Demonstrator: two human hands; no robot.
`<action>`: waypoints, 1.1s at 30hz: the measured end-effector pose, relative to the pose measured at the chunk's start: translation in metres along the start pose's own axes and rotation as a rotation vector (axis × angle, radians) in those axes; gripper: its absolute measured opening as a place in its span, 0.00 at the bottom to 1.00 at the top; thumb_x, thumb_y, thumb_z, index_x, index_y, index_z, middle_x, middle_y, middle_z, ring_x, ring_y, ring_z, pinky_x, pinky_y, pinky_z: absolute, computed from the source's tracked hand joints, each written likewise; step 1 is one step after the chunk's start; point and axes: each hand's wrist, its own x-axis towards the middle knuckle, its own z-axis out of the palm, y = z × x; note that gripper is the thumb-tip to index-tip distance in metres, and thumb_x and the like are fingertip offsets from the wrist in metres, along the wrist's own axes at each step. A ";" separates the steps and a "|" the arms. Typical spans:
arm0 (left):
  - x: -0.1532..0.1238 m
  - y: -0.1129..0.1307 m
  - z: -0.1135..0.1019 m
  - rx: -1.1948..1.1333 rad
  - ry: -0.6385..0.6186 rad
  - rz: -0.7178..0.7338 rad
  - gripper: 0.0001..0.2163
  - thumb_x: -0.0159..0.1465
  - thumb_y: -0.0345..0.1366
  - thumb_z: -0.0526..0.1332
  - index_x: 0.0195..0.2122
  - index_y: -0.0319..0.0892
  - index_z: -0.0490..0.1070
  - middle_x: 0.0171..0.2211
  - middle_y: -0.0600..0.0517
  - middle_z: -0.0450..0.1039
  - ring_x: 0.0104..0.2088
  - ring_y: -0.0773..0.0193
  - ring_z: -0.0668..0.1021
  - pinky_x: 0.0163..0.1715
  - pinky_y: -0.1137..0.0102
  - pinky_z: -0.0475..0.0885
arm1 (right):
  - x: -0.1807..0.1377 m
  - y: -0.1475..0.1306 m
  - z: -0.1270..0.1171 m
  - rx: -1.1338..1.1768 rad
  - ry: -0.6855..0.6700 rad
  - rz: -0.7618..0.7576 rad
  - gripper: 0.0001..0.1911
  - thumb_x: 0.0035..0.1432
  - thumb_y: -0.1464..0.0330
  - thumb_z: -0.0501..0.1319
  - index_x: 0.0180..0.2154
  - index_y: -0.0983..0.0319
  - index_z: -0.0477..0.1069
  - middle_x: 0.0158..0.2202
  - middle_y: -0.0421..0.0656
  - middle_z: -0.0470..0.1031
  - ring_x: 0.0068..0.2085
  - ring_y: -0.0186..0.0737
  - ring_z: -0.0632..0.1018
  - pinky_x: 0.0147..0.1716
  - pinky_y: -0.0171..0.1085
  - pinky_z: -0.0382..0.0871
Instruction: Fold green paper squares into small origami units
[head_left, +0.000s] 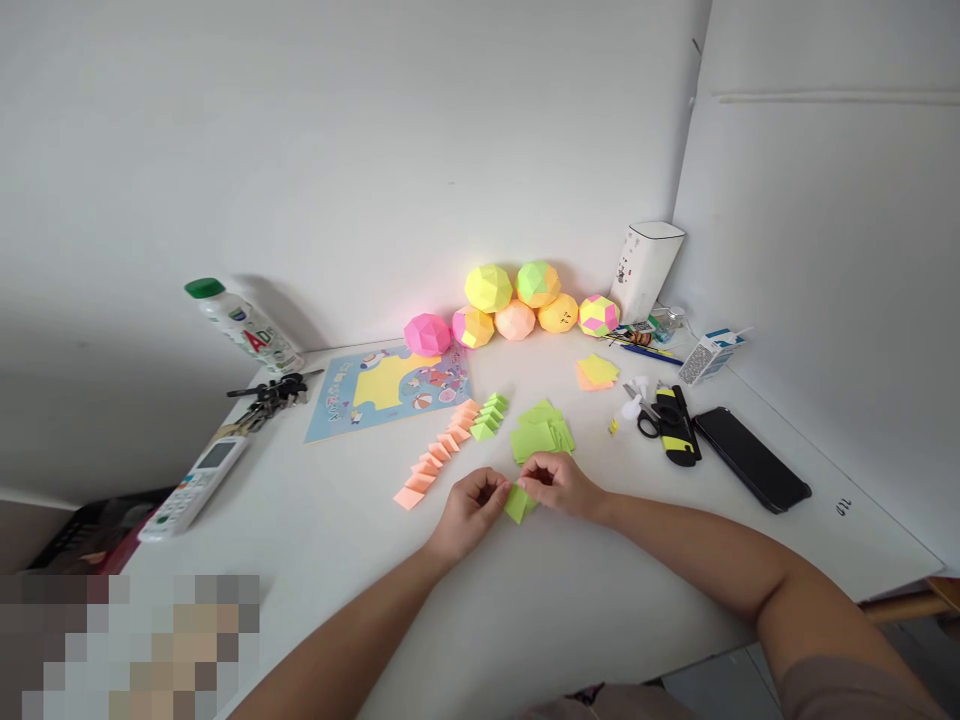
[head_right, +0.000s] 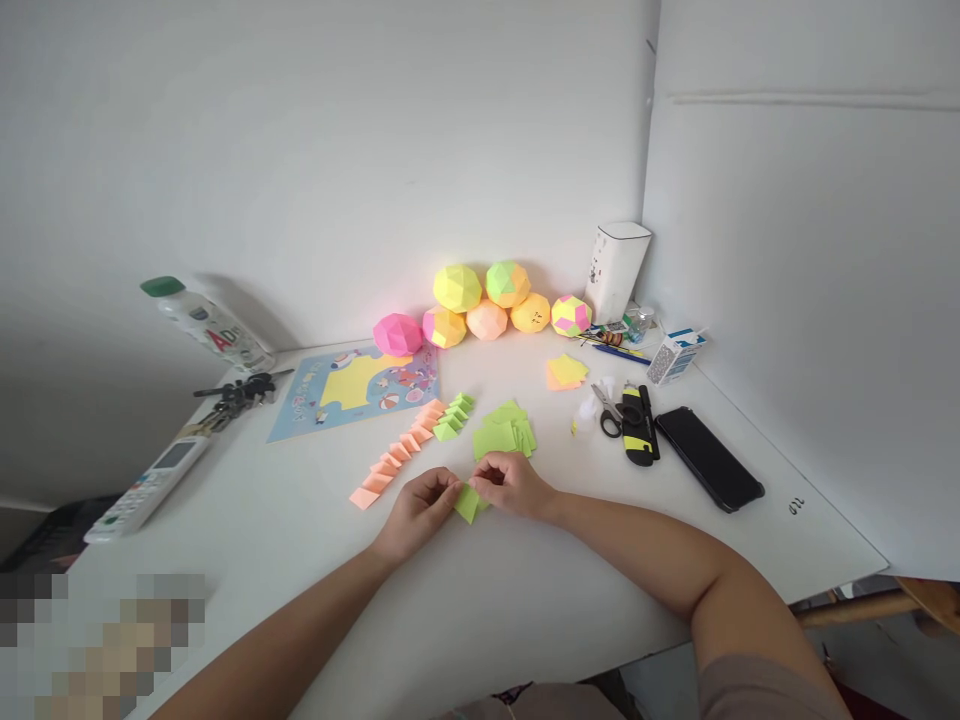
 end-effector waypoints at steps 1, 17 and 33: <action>0.000 -0.001 0.000 -0.007 -0.006 -0.003 0.14 0.60 0.45 0.58 0.26 0.39 0.65 0.21 0.56 0.60 0.22 0.71 0.63 0.22 0.75 0.59 | 0.000 0.000 0.000 0.024 0.001 0.019 0.09 0.52 0.66 0.60 0.26 0.64 0.65 0.20 0.35 0.61 0.21 0.28 0.62 0.19 0.29 0.56; 0.001 0.001 0.000 -0.151 -0.039 0.066 0.11 0.59 0.43 0.60 0.38 0.41 0.67 0.29 0.53 0.67 0.28 0.68 0.68 0.29 0.72 0.65 | 0.004 0.003 -0.005 0.120 -0.074 0.074 0.11 0.53 0.63 0.61 0.27 0.64 0.65 0.21 0.35 0.60 0.21 0.28 0.62 0.19 0.29 0.59; 0.001 0.007 -0.005 -0.108 -0.063 0.014 0.15 0.58 0.48 0.60 0.27 0.41 0.63 0.23 0.57 0.58 0.23 0.70 0.62 0.24 0.75 0.58 | 0.004 0.009 -0.004 0.089 -0.070 0.065 0.16 0.56 0.56 0.59 0.34 0.64 0.66 0.20 0.34 0.62 0.21 0.29 0.64 0.21 0.31 0.59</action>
